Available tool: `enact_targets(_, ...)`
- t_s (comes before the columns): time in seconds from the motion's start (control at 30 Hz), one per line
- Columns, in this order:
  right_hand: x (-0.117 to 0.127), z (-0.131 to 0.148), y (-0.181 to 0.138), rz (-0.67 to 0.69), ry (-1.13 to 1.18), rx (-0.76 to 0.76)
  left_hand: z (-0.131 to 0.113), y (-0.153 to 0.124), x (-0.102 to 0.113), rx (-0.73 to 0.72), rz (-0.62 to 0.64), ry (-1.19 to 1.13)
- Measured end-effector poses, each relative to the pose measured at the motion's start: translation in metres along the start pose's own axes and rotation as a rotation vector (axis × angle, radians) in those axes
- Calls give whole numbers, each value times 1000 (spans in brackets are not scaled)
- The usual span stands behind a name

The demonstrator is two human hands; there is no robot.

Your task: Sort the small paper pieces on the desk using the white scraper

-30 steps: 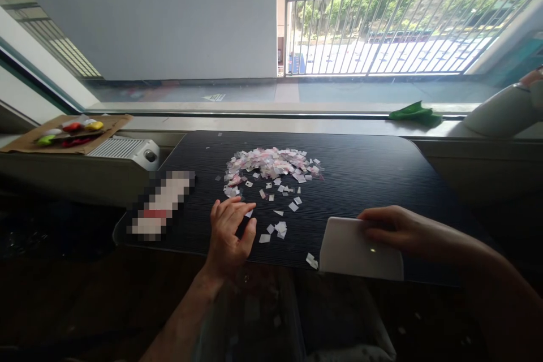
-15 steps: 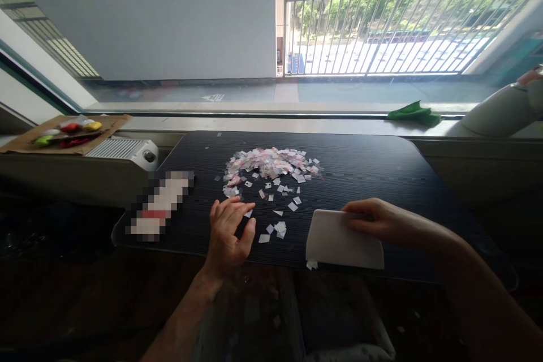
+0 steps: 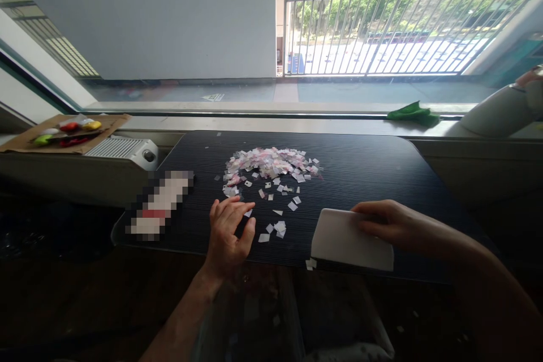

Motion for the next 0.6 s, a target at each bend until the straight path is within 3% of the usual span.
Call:
enact_targets(0.37,-5,2,-4,74,-22,20,0,1,0,-5,1,-2)
enact_targets(0.6,-10,21,14,-180,-95,84,-1,0,-1,11,-3,-7)
Point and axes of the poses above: each hand's wrist, its own y-axis towards the middle knuckle, its own x-axis out of the back of the hand, z = x × y, the point moved 5 cm from there along y, towards the middle knuckle, and after that the axes turned 1 degree about y, right-handed, at the moved point
